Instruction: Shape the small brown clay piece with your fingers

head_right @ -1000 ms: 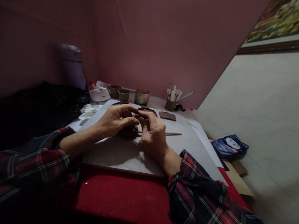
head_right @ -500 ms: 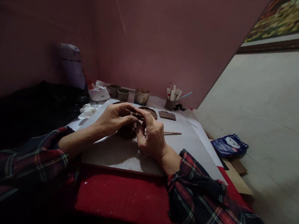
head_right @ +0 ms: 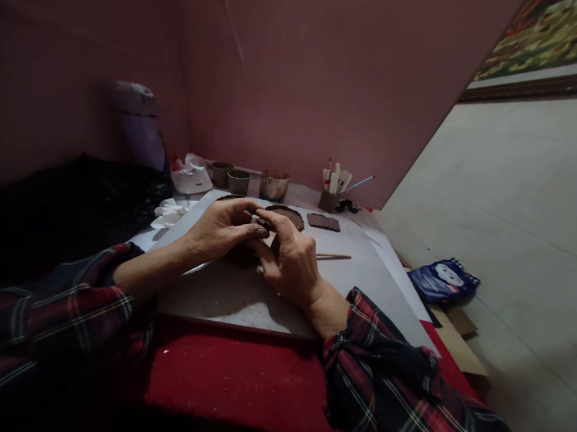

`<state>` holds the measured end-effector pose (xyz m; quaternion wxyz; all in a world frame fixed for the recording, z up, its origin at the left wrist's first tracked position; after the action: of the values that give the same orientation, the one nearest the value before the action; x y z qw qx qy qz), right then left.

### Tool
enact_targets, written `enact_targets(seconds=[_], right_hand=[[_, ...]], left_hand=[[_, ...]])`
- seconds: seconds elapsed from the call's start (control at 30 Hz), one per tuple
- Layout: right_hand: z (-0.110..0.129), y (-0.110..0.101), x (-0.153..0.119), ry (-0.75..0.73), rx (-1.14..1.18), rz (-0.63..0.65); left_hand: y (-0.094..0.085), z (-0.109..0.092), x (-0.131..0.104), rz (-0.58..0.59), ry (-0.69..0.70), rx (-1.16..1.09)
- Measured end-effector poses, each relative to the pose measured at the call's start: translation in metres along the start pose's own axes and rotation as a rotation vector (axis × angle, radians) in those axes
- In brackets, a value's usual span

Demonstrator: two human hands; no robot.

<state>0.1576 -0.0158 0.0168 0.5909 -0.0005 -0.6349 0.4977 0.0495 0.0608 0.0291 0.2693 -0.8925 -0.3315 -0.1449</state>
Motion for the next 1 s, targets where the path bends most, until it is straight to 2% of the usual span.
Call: enact_targets(seconds=[0.57,1.0], right_hand=[[0.0018,0.0013,0.0005,-0.018,-0.008,0.014],[0.0023,0.0015,0.0003,-0.014,0.003,0.027]], left_hand=[[0.002,-0.0094,-0.003,0.032,0.027,0.093],[0.0034,-0.0089,-0.0023,0.062,0.059,0.059]])
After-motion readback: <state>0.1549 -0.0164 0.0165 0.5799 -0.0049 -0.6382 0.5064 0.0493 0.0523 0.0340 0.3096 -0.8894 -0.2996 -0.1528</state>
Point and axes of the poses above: each hand's wrist, its own x-axis towards the middle knuckle, its own y-axis out of the palm, z = x × y, the point moved 6 cm from there along x, towards the middle knuckle, and after that the axes turned 12 degrees about z, right-handed, at the moved point
